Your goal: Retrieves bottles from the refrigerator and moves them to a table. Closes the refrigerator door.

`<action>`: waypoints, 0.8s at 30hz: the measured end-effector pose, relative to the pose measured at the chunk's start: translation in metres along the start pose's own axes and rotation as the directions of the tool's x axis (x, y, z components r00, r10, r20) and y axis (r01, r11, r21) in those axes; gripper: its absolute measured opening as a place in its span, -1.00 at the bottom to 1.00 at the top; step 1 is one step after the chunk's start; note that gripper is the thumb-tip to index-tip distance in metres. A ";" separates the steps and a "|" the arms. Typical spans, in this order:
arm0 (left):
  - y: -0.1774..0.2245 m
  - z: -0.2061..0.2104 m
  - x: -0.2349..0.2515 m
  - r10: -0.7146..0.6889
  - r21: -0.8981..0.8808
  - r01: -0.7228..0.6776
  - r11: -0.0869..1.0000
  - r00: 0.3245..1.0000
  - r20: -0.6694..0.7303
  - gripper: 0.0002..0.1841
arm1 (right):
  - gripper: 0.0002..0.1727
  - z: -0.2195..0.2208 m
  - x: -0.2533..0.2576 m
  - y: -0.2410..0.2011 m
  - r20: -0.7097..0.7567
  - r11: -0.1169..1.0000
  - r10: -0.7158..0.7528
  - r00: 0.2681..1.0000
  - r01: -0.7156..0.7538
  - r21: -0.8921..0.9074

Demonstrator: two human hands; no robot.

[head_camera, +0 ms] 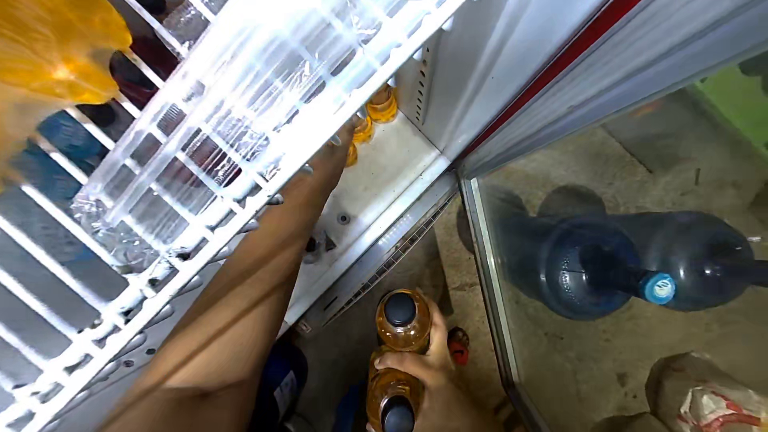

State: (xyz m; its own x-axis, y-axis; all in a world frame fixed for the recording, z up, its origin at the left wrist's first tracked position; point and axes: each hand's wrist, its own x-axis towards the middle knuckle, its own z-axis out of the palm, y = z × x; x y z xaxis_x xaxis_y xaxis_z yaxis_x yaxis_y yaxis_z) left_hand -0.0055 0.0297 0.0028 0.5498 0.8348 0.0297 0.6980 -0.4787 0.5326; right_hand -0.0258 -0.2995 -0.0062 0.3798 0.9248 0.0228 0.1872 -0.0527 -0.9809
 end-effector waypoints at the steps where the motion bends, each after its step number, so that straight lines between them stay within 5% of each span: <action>1: 0.003 0.003 0.008 0.005 0.059 -0.007 0.998 0.999 0.035 -0.33 | -0.28 0.000 -0.001 0.001 0.006 1.000 0.003 1.000 -0.003 0.001; 5: -0.006 0.018 0.035 0.016 0.261 -0.035 0.965 0.997 0.073 -0.35 | -0.27 -0.006 -0.008 0.004 0.040 0.999 0.025 0.999 -0.023 -0.035; 12: -0.015 0.023 0.028 0.137 0.249 -0.144 0.958 0.990 0.046 -0.48 | -0.36 -0.015 -0.025 -0.003 0.046 0.992 0.102 0.994 -0.098 -0.075; 24: 0.032 -0.039 -0.145 0.412 -0.012 -0.415 0.910 0.906 -0.098 -0.50 | -0.44 -0.040 -0.065 -0.059 0.037 0.984 0.044 0.998 -0.037 -0.173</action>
State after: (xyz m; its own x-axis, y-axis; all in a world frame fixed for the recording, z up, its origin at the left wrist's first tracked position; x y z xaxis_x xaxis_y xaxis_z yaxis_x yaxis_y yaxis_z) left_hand -0.0808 -0.0954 0.0489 0.7404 0.5859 0.3295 0.4017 -0.7787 0.4820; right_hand -0.0255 -0.3711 0.0581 0.3536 0.9350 -0.0276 0.3266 -0.1511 -0.9330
